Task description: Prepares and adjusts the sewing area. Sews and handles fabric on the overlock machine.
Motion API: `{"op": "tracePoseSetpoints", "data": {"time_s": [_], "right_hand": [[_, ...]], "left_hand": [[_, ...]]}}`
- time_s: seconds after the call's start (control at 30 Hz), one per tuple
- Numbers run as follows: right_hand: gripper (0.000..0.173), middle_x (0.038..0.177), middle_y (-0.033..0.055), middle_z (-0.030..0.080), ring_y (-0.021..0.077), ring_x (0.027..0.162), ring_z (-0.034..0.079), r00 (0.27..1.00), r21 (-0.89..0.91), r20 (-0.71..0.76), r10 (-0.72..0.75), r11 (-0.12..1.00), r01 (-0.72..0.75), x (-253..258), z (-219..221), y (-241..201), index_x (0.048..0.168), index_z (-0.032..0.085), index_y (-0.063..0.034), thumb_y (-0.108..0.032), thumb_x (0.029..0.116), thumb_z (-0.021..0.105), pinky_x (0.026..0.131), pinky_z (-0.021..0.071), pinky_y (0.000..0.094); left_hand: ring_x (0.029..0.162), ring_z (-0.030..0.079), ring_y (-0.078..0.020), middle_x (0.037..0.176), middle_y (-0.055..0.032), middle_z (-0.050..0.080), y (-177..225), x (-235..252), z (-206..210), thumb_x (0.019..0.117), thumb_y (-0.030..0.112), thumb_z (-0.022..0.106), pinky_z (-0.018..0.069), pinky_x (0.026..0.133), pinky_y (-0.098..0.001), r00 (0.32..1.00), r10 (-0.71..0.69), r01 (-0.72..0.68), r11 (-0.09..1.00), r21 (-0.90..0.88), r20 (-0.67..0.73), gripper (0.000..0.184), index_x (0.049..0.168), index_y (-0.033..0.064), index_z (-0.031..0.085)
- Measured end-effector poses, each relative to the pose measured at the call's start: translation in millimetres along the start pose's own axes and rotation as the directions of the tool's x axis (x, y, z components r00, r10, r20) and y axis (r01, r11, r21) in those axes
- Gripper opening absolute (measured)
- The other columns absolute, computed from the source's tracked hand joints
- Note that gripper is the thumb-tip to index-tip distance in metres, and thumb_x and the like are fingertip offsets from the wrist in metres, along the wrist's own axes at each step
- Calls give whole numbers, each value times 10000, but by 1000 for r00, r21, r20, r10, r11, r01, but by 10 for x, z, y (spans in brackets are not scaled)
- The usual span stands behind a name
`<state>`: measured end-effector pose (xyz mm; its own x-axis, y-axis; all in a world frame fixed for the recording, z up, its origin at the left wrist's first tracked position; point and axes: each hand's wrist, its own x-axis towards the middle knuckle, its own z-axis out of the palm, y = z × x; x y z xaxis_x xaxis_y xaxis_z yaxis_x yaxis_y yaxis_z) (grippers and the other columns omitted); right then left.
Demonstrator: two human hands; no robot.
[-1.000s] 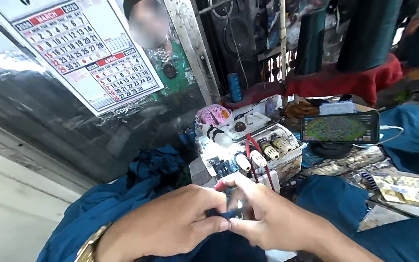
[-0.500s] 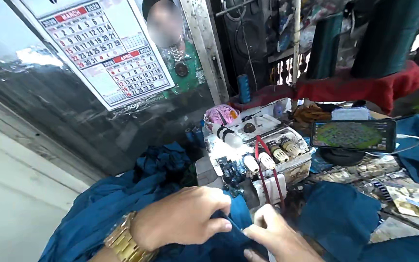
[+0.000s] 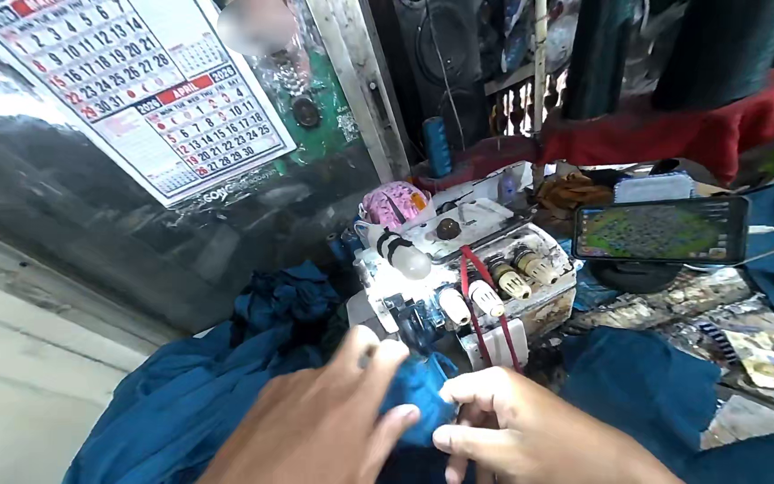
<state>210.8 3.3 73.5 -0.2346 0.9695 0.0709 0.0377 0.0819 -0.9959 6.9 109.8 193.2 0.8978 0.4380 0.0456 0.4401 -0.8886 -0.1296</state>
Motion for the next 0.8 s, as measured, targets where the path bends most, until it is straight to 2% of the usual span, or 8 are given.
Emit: {"op": "tracePoseSetpoints", "data": {"time_s": [0.1, 0.27, 0.4, 0.47, 0.57, 0.63, 0.7, 0.8], "right_hand": [[214, 881, 58, 766, 198, 636, 739, 999, 58, 12, -53, 997, 52, -26, 31, -14, 1118, 662, -84, -278, 1059, 594, 522, 639, 368], [233, 877, 62, 766, 197, 630, 740, 995, 33, -22, -95, 995, 96, -30, 121, -25, 1110, 682, -80, -282, 1069, 574, 517, 644, 368], [200, 858, 26, 768, 172, 633, 743, 991, -73, -110, -78, 995, 71, -22, 144, -14, 1076, 701, -102, -283, 1044, 622, 520, 648, 347], [193, 868, 23, 771, 174, 637, 746, 989, -73, -139, -45, 997, 35, -15, 143, -6, 1102, 704, -117, -285, 1037, 633, 521, 648, 350], [196, 882, 19, 770, 162, 640, 742, 985, -106, -147, -88, 992, 73, -28, 183, 10, 1125, 693, -117, -279, 1046, 617, 519, 642, 334], [200, 881, 6, 768, 143, 641, 739, 981, -168, -135, -137, 979, 114, -117, 240, -6, 1158, 681, -121, -273, 1055, 601, 526, 643, 327], [208, 876, 1, 768, 139, 646, 741, 981, -209, -133, -139, 972, 109, -198, 251, 44, 1193, 672, -132, -269, 1060, 590, 537, 648, 333], [212, 868, -2, 765, 143, 640, 742, 983, -189, -152, -101, 979, 71, -179, 207, 149, 1208, 669, -142, -272, 1060, 592, 527, 651, 337]], "left_hand": [[723, 636, -173, 1104, -53, 676, -196, -152, -62, 1044, 466, 534, 537, 582, -403, 996, -18, -1, 978, -209, -86, 376, 1252, 183, 670], [902, 675, -62, 1068, 79, 699, -265, 146, 371, 1088, 302, 399, 594, 747, -341, 968, 206, -239, 932, -272, -144, 333, 1227, 279, 700], [736, 645, -86, 882, 75, 658, -257, 311, 239, 1024, 329, 560, 569, 620, -366, 959, 283, -283, 955, -88, -17, 176, 1016, 270, 725], [696, 591, -25, 929, 109, 618, -308, 289, 80, 994, 412, 591, 544, 591, -291, 961, 277, -275, 957, -95, 8, 170, 978, 310, 727], [724, 593, 1, 1052, 76, 642, -351, 326, 59, 992, 423, 628, 543, 618, -205, 929, 357, -289, 863, -414, 97, 234, 953, 207, 710], [637, 551, -40, 841, 34, 619, -322, 346, 86, 1002, 387, 638, 484, 562, -221, 897, 405, -246, 791, -560, 179, 253, 948, 142, 674], [624, 523, -46, 826, 41, 610, -319, 337, 68, 1021, 381, 599, 458, 561, -232, 888, 394, -221, 817, -533, 236, 242, 989, 156, 683], [733, 607, -45, 922, 68, 662, -443, 344, 195, 1046, 382, 543, 544, 672, -272, 926, 331, -259, 906, -335, 178, 233, 1050, 216, 707]]}}
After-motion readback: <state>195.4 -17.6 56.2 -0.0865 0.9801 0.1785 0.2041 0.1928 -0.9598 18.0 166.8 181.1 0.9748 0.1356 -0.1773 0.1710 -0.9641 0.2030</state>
